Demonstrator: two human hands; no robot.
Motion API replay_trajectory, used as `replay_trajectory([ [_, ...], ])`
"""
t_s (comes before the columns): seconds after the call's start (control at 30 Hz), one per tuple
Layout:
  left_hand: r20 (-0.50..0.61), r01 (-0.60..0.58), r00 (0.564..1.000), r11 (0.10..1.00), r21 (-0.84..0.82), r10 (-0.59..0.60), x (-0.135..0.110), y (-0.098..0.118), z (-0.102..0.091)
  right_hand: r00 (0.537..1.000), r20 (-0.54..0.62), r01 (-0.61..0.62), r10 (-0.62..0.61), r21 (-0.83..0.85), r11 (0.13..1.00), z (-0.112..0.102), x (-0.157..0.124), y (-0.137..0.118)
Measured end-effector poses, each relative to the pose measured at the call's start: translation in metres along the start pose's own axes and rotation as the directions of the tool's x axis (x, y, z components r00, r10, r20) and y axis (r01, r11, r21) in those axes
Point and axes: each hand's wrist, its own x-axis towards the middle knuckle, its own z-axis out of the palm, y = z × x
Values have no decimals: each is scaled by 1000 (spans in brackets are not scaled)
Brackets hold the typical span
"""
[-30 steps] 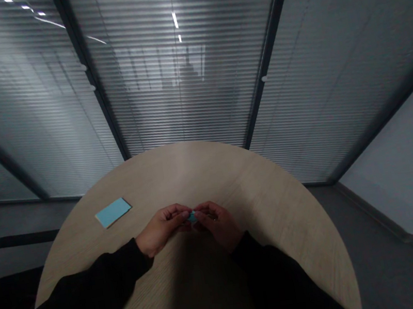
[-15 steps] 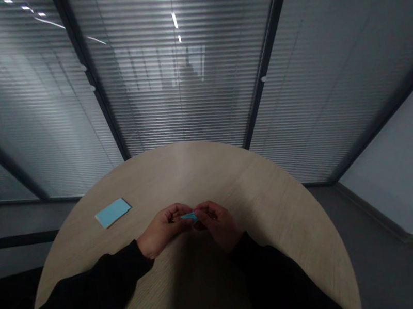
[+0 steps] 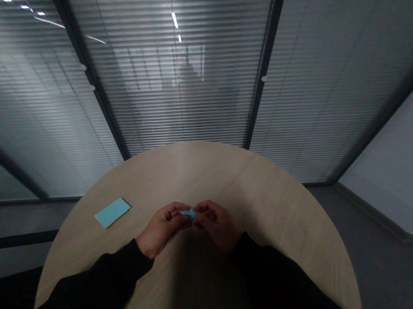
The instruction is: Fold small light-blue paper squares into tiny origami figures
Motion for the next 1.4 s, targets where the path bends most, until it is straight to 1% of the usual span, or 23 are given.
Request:
replay_trajectory([
  [0.2,8,-4,1000,1000,-20,4,1,-1,1,999,-22,-32,33,38,999,0,1,-4],
  [0.37,-3,-26,1000,999,-47,25,3,-5,-1,997,-14,-79,82,121,989,2,1,-4],
  [0.53,1,-2,1000,998,-66,2,2,-4,0,991,8,-130,131,191,973,1,2,-1],
  [0.77,-46,-8,999,998,-61,5,2,-5,0,993,-15,-111,114,144,983,4,2,-3],
  [1.0,-51,-45,998,996,-78,41,1,-11,1,997,-47,-60,62,58,997,3,1,-2],
  [1.2,-72,-59,996,997,-42,56,0,-9,3,994,-48,-98,101,64,993,3,1,-4],
  [1.4,-83,-54,995,997,-55,49,-1,-7,5,989,-71,-123,129,82,989,3,0,-7],
])
